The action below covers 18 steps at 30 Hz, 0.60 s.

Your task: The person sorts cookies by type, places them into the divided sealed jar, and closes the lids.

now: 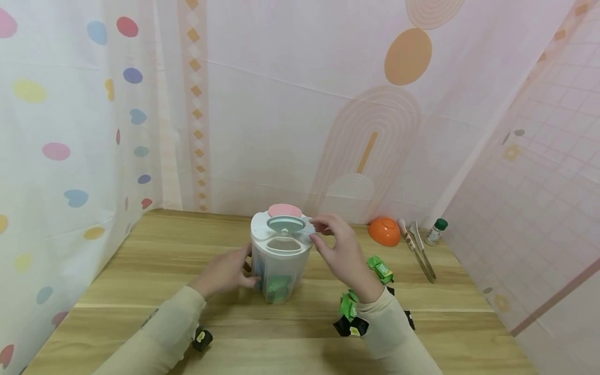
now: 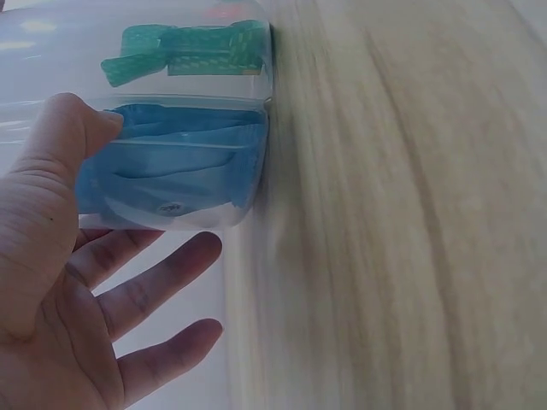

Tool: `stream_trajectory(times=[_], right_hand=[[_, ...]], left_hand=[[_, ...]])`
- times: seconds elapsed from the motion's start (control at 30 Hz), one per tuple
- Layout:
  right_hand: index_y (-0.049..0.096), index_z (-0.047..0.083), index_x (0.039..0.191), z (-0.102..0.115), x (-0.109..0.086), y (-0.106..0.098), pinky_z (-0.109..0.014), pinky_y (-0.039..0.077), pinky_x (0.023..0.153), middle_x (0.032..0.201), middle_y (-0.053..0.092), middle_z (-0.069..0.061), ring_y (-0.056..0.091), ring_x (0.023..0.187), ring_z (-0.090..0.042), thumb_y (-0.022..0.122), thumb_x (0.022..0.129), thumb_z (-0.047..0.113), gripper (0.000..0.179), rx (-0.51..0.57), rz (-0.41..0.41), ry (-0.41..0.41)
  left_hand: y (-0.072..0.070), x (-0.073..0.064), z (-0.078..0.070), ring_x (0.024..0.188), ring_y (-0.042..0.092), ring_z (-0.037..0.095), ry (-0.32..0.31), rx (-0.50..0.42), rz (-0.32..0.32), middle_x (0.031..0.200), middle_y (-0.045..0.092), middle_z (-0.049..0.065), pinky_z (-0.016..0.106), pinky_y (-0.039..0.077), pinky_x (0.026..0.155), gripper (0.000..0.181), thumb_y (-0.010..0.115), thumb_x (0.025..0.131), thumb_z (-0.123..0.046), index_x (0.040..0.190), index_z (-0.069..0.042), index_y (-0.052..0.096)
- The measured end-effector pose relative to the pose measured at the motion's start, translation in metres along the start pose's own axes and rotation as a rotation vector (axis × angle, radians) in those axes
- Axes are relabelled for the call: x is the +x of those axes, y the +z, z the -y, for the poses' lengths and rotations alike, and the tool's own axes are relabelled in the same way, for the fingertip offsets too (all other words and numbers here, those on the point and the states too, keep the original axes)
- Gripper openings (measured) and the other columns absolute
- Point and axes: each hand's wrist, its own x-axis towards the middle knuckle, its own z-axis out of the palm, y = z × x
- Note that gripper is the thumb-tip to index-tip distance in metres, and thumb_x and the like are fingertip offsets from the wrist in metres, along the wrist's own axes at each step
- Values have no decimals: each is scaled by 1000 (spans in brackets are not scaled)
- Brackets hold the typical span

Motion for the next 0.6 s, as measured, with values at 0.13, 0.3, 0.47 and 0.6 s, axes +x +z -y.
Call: stream_trajectory(times=[0.13, 0.3, 0.47, 0.6], right_hand=[[66, -1, 117, -6, -2, -3, -43, 57, 87, 110, 66, -16, 63, 99, -25, 71, 93, 1, 25, 4, 3, 45], [66, -1, 116, -16, -7, -6, -45, 57, 84, 106, 66, -15, 63, 97, -26, 70, 94, 1, 22, 3, 13, 93], [65, -2, 118, -31, -11, -8, -49, 57, 85, 108, 65, -14, 63, 97, -29, 68, 95, 0, 23, -17, 40, 164], [65, -1, 118, -49, -15, -10, -48, 56, 86, 107, 64, -14, 63, 98, -29, 68, 95, 1, 23, -47, 76, 223]], left_hand=[[1, 0, 1, 95, 68, 17, 2, -13, 6, 113, 70, 4, 42, 56, 77, 63, 87, 76, -28, 128, -14, 54], [2, -1, 2, 94, 67, 16, 2, -19, 8, 112, 70, 3, 41, 56, 78, 61, 86, 76, -27, 127, -14, 55], [3, -1, 2, 92, 67, 14, 5, -18, 9, 109, 70, 1, 40, 56, 77, 57, 86, 76, -27, 124, -14, 57], [4, 0, 3, 92, 67, 14, 2, -24, 12, 108, 70, 0, 39, 56, 76, 56, 85, 77, -26, 124, -15, 57]])
